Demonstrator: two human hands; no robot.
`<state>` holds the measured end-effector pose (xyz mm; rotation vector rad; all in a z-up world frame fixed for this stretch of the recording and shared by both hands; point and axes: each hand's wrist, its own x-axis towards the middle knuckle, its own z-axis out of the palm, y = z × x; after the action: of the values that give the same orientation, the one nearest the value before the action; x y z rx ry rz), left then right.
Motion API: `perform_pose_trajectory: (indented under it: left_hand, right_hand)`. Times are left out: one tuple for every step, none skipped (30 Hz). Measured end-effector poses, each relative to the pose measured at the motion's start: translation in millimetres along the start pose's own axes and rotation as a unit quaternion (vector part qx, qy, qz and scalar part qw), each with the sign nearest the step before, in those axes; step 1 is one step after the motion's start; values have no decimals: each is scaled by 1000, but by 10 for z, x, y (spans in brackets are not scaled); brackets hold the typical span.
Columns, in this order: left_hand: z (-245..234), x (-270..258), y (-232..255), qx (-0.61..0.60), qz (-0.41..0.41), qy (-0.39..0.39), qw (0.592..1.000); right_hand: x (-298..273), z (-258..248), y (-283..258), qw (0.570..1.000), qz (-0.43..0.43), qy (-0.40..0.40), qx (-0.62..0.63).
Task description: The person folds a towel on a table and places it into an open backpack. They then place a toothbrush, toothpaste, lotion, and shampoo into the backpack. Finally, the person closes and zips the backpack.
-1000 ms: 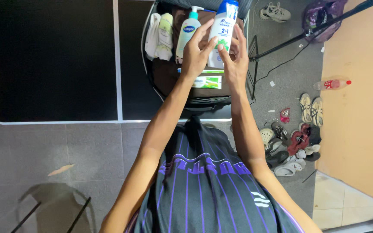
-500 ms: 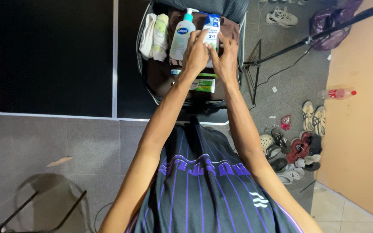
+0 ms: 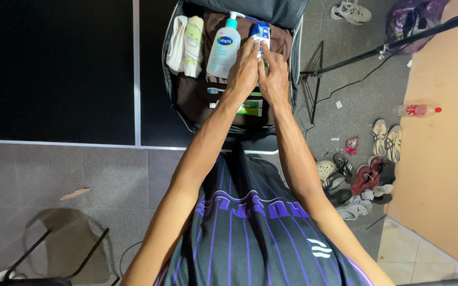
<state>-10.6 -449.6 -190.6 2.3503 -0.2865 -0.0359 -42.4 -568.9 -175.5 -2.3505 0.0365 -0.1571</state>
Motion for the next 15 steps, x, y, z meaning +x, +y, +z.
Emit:
perform_pose_trajectory:
  left_hand:
    - [41, 10, -3, 19, 7, 5, 1000]
    - [77, 11, -4, 39, 13, 11, 999]
    - [107, 3, -5, 59, 20, 17, 998]
    - [117, 20, -16, 75, 27, 25, 997]
    - [122, 27, -21, 91, 34, 34, 995]
    - [128, 39, -12, 106, 43, 43, 993]
    - [123, 43, 3, 89, 40, 35, 995]
    - [84, 40, 13, 75, 35, 31, 996]
    - [34, 40, 24, 61, 30, 26, 997]
    - [-3, 18, 39, 50, 35, 36, 997]
    - [-47, 2, 49, 40, 41, 46, 997]
    - [-110, 1, 53, 31, 45, 57, 997]
    - [-176, 7, 54, 22, 32, 49, 998]
    - [-234, 17, 53, 12, 21, 39, 999]
    - [-288, 21, 47, 2, 10, 30, 1000]
  right_hand:
    - [-4, 11, 24, 1000, -1, 1, 3]
    - [-14, 20, 35, 1000, -4, 1, 7]
    - [-23, 18, 43, 1000, -7, 2, 6]
    - [-3, 16, 45, 1000, -12, 6, 7]
    - [5, 13, 38, 1000, -17, 10, 7]
    - [2, -2, 32, 1000, -10, 9, 2]
    - [-9, -20, 20, 1000, -3, 9, -3]
    - [2, -22, -18, 1000, 0, 6, -6]
    - [19, -24, -58, 1000, -19, 21, -7]
    - [3, -39, -79, 999, -35, 32, -9]
    - [-8, -51, -101, 998, -51, 43, -11]
    - [-6, -62, -130, 997, -55, 48, -7]
    - [-4, -80, -154, 997, -59, 52, -3]
    - [-2, -101, -169, 996, -62, 58, 1]
    - [10, -117, -181, 996, -60, 66, 2]
